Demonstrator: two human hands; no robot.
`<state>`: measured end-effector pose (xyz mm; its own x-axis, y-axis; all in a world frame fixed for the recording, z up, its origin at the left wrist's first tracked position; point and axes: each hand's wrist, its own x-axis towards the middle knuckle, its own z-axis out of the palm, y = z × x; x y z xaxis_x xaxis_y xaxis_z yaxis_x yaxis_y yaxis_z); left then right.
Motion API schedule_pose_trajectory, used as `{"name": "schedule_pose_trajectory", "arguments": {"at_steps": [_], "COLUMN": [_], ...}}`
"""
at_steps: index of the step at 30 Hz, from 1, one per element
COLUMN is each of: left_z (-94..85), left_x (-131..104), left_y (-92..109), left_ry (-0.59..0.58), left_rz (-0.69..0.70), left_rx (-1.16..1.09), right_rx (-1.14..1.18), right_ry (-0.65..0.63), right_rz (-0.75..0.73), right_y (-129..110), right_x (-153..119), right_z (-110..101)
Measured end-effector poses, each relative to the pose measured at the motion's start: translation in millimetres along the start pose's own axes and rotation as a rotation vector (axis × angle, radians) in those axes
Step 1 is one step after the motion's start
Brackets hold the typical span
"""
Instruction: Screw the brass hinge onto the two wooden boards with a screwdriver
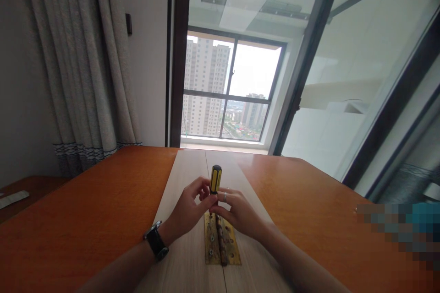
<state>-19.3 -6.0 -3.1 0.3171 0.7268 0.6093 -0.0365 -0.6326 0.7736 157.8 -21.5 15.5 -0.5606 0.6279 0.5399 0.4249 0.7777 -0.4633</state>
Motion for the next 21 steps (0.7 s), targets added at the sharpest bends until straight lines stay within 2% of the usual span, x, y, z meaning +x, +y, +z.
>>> {"name": "schedule_pose_trajectory", "arguments": {"at_steps": [9, 21], "left_z": [-2.2, -1.2], "left_x": [0.4, -0.3], "left_y": [1.5, -5.0], "left_ry": [-0.035, 0.003], "left_rz": [0.022, -0.015], "left_rx": [0.024, -0.018], "right_rx": [-0.033, -0.043], "right_ry": [-0.018, -0.042], "right_rz": [-0.058, -0.026], "right_y": [-2.3, -5.4], "right_x": [0.0, 1.1], "right_z": [-0.1, 0.8]}}
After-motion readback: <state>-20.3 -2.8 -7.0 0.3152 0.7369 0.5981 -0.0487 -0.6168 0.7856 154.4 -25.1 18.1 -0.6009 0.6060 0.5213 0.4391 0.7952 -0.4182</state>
